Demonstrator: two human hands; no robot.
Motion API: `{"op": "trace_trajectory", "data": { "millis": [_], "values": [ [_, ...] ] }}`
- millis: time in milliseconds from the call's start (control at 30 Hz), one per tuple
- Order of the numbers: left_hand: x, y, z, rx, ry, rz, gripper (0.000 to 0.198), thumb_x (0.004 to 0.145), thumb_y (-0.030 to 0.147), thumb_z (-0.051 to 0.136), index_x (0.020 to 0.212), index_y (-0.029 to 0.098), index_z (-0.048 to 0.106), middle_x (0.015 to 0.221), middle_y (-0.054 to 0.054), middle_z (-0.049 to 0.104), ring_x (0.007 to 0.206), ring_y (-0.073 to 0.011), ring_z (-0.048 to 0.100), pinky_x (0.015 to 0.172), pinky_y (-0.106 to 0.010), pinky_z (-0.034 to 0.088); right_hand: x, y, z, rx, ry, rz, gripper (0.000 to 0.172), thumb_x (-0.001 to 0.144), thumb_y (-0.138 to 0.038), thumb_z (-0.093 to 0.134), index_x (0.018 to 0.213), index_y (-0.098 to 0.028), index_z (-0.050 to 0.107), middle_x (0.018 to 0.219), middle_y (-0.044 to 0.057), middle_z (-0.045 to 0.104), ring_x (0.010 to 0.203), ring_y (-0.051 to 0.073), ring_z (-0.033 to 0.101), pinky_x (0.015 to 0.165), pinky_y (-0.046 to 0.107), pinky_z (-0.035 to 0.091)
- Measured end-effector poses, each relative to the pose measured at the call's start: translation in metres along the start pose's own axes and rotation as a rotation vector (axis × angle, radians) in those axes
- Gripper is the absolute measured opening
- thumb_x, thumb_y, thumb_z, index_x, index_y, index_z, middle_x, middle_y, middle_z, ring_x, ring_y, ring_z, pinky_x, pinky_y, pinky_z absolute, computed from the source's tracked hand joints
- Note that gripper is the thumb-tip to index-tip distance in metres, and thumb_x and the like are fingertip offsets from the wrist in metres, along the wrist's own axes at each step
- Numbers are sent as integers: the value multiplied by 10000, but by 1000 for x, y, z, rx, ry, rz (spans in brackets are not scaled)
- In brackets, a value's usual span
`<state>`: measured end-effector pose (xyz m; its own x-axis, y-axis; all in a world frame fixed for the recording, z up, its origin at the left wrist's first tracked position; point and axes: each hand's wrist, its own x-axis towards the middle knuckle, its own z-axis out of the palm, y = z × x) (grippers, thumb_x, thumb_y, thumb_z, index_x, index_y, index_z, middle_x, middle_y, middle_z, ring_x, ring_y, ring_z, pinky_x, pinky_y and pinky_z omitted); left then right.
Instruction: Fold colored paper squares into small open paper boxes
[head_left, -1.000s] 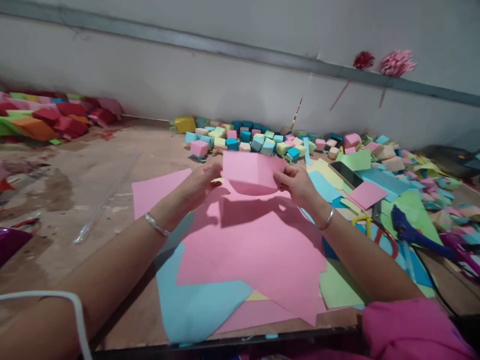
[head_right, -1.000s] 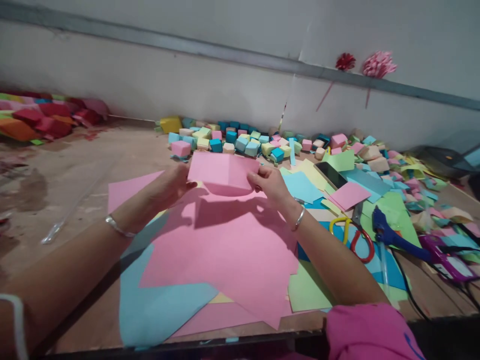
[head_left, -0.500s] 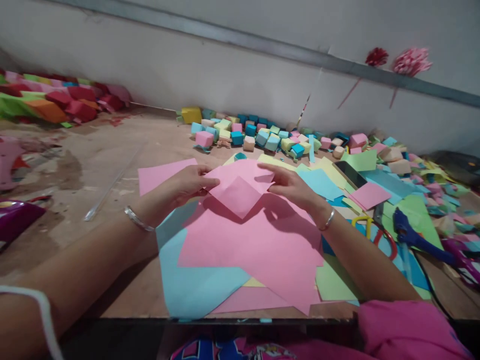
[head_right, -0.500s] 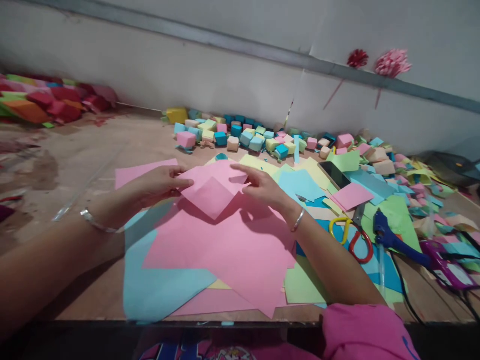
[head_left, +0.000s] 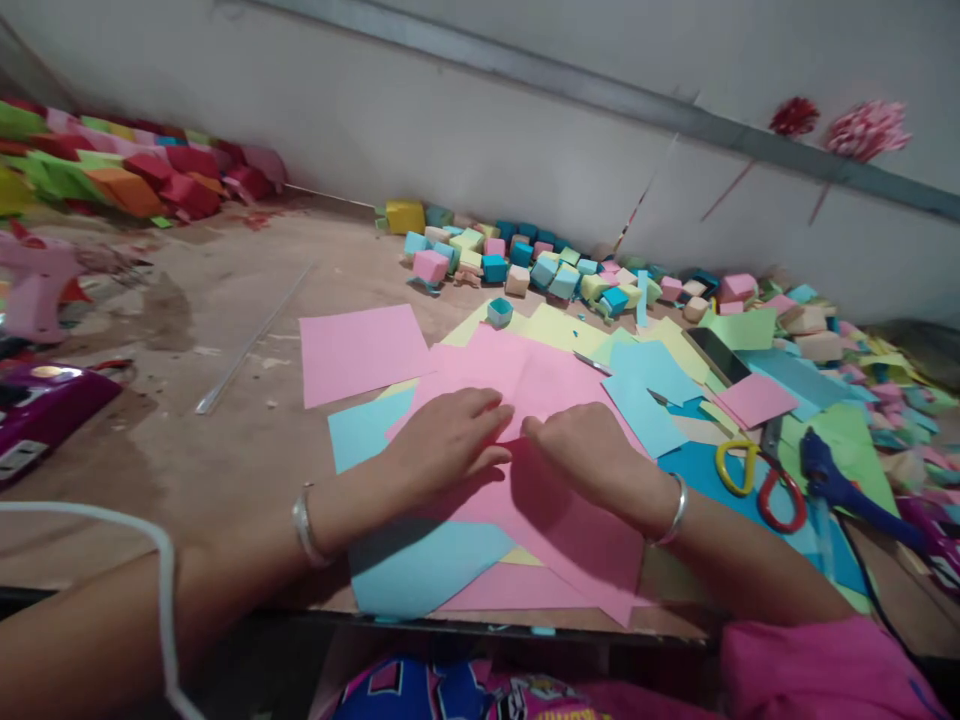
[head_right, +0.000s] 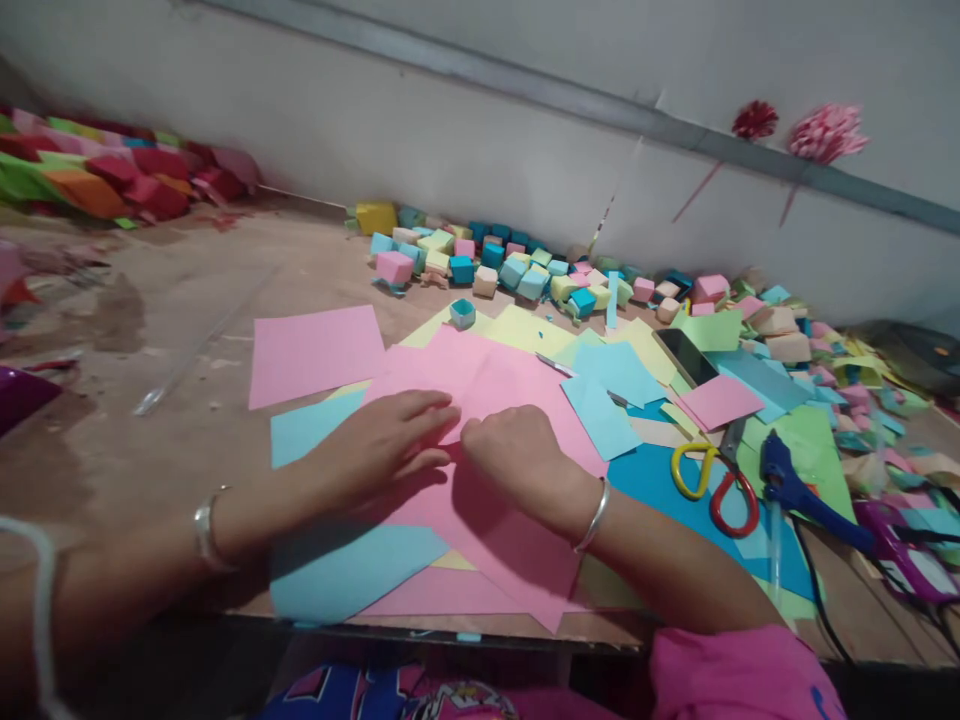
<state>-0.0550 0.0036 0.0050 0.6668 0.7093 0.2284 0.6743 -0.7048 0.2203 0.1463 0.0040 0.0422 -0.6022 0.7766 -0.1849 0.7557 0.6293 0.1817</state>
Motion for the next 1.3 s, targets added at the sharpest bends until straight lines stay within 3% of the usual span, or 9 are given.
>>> {"op": "trace_trajectory", "data": {
  "millis": [133,233,367,500,633,800,900,1133,1300],
  "values": [
    [-4,0,15,26,11,17,255,927,327,591,1120,161,602,1165,-135,656,1112,-286,601,931,-460,501,3,12,11,25,45,-9,162,875,-70,524,780,-152,627,618,56,603,549,144,476,536,298,176],
    [-6,-3,20,12,54,11,202,922,277,599,1079,150,599,1192,-148,645,1131,-288,594,956,-472,499,8,30,26,132,175,-98,153,840,-109,604,697,-156,625,773,75,627,672,152,492,583,300,236],
    [-6,-2,23,-27,78,15,53,910,197,582,923,147,592,1189,-167,631,1119,-292,584,942,-483,510,12,46,42,607,224,-204,90,842,-186,676,761,-170,639,901,50,636,766,135,532,647,263,363],
    [-6,-2,24,-70,99,27,118,933,171,520,842,152,592,1170,-158,625,1129,-286,556,969,-502,482,16,50,54,900,265,-172,254,913,-317,630,710,-171,586,818,37,624,719,123,537,646,261,417],
    [-6,-2,22,-95,164,17,191,944,232,535,790,163,624,1157,-130,631,1177,-292,518,1010,-524,427,20,44,66,809,483,-118,354,959,-383,550,669,-185,509,738,33,580,693,136,503,630,280,392],
    [-6,-2,22,-78,203,-49,255,947,262,547,723,174,631,824,-57,607,781,-210,513,696,-376,417,21,28,69,556,620,-48,392,970,-348,524,636,-218,367,597,-23,427,585,124,312,567,312,256],
    [-6,-3,26,-118,145,-48,289,962,270,523,705,164,603,753,-45,564,708,-189,468,650,-353,380,21,23,67,510,620,-74,402,973,-320,510,630,-230,321,575,-31,386,572,126,270,559,323,225],
    [-3,-2,26,-180,133,-104,329,967,213,481,649,157,543,711,-37,522,685,-169,452,618,-325,343,13,24,69,623,543,-51,227,975,-238,446,755,-194,477,802,66,545,738,169,465,629,311,359],
    [-6,-1,22,-189,109,-81,327,962,216,485,646,159,546,730,-44,536,691,-173,458,618,-325,345,14,19,69,619,550,17,244,973,-241,467,734,-192,480,775,52,506,719,168,436,624,317,373]
  ]
}}
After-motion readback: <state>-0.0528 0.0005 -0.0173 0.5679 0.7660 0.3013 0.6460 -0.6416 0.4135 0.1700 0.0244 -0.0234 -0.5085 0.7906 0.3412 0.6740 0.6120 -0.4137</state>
